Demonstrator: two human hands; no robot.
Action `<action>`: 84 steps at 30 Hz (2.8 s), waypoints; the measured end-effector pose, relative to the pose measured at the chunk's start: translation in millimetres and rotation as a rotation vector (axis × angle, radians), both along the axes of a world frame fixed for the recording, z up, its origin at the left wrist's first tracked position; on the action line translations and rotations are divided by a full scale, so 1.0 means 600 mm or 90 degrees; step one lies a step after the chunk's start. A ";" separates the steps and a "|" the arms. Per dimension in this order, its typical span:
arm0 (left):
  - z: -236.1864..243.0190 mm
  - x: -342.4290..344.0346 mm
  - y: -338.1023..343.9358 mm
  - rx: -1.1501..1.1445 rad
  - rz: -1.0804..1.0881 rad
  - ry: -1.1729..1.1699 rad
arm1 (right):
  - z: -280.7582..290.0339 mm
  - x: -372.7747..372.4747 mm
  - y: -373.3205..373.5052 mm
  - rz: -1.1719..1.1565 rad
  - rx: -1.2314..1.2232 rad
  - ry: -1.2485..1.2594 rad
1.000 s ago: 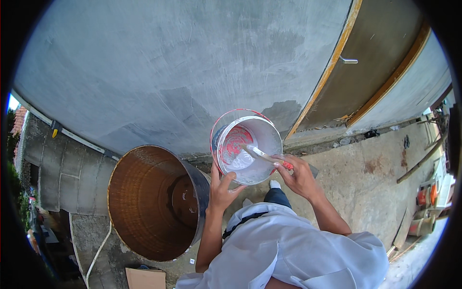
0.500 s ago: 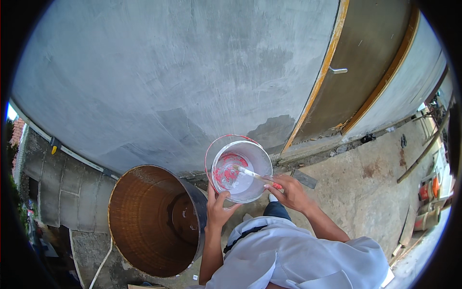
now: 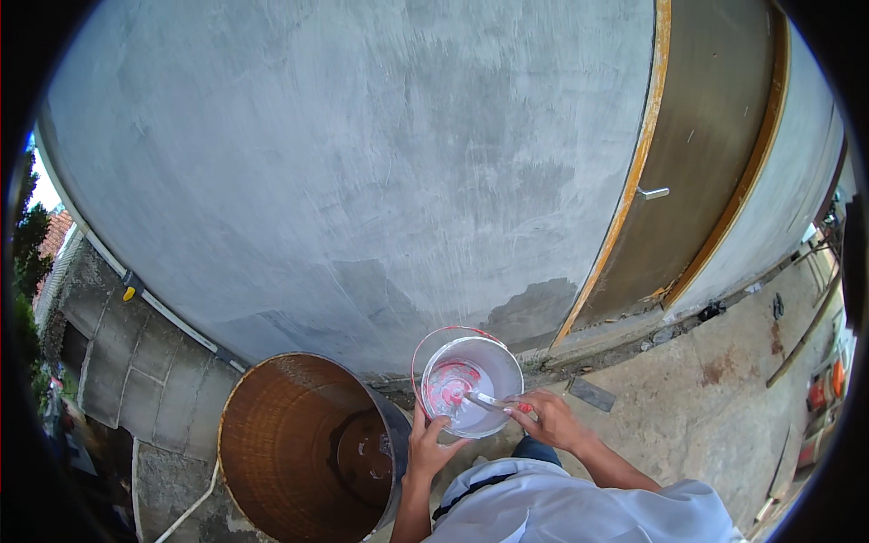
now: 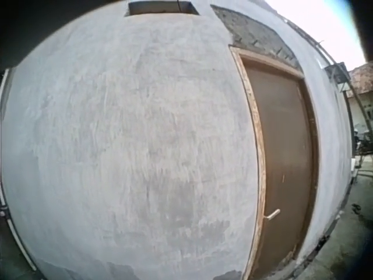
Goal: The recorder is using a paintbrush to apply white paint to a concrete wall while crouching.
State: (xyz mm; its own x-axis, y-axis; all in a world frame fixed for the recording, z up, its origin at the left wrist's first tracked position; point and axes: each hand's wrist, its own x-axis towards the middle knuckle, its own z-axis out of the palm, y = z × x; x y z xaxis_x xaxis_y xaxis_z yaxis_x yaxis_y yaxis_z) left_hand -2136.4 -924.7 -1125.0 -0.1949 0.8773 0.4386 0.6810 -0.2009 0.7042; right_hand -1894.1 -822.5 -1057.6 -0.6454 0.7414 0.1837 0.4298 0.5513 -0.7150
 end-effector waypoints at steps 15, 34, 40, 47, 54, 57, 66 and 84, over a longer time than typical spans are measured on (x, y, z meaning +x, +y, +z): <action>-0.014 -0.013 -0.010 -0.012 0.011 -0.041 | -0.054 -0.014 -0.001 -0.007 0.092 -0.029; -0.015 -0.027 -0.015 -0.039 0.012 -0.025 | -0.064 -0.037 0.004 0.011 0.055 0.001; -0.015 -0.028 -0.015 -0.051 0.004 -0.030 | -0.056 -0.041 0.004 0.007 0.048 -0.012; -0.008 -0.025 -0.013 -0.038 0.001 -0.017 | -0.065 -0.042 0.006 0.013 0.036 0.003; -0.010 -0.023 -0.014 -0.026 0.012 -0.003 | -0.061 -0.042 0.003 -0.008 0.036 0.019; -0.009 -0.022 -0.016 -0.024 0.013 -0.019 | -0.068 -0.037 0.007 0.006 0.020 -0.022; -0.020 -0.018 -0.021 -0.030 0.017 -0.032 | -0.071 -0.030 0.010 0.017 0.025 -0.015; -0.017 -0.010 -0.019 -0.041 0.016 -0.022 | -0.077 -0.021 0.004 -0.031 0.061 0.007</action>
